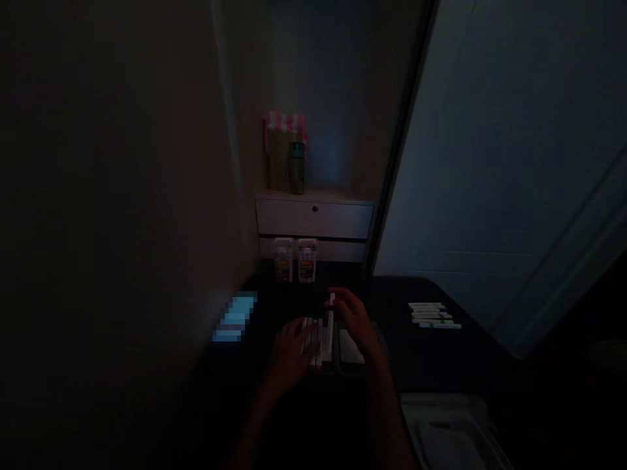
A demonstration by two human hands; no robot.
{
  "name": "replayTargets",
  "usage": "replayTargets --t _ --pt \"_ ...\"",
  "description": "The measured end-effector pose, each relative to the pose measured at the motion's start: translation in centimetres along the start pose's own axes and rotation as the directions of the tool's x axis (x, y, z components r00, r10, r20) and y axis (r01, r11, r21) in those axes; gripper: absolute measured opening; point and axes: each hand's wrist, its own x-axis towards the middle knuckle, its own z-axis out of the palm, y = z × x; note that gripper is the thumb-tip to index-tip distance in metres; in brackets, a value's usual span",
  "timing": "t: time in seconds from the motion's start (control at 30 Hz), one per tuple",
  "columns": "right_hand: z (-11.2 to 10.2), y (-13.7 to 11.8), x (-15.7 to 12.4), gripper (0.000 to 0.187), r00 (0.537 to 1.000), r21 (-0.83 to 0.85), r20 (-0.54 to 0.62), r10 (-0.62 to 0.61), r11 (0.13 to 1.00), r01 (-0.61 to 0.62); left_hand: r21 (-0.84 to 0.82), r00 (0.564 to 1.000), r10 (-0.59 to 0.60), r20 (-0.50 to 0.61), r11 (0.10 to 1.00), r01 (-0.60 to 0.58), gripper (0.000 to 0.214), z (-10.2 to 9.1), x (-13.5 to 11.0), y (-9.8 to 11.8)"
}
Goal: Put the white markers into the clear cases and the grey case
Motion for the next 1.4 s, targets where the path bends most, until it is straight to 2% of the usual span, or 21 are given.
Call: replayTargets --t 0.2,0.4,0.53,0.73,0.93,1.13,1.4 --pt "-0.2 3.0 -0.2 0.034 0.998 -0.105 0.062 0.022 0.994 -0.016 0.024 1.0 -0.004 0.019 1.0 0.004 0.053 -0.2 -0.2 0.3" --pt "-0.1 3.3 -0.4 0.033 0.992 -0.15 0.121 0.045 0.988 -0.027 0.047 0.999 -0.026 0.034 0.999 0.024 0.071 -0.4 -0.3 0.6" --pt "-0.4 3.8 -0.3 0.034 0.989 -0.268 0.14 0.056 0.963 -0.017 0.039 0.998 -0.033 0.044 0.999 0.031 0.074 -0.5 -0.3 0.6" --pt "-1.2 4.5 -0.2 0.034 0.996 -0.439 0.088 0.0 0.898 0.038 0.045 0.998 -0.037 0.047 0.998 0.035 0.077 -0.5 -0.4 0.7" --pt "-0.7 5.0 -0.2 0.033 0.991 -0.464 0.135 0.01 0.884 0.054 0.046 0.998 -0.032 0.055 0.998 0.03 0.078 -0.5 -0.4 0.7" --pt "-1.3 5.8 -0.4 0.028 0.997 -0.529 0.075 0.011 0.848 0.03 0.044 0.999 -0.022 0.046 0.999 0.02 0.079 -0.5 -0.4 0.7" --pt "-1.6 6.4 -0.3 0.033 0.997 -0.537 0.068 0.022 0.843 0.018 0.041 0.998 -0.018 0.053 0.999 0.016 0.075 -0.7 -0.5 0.7"
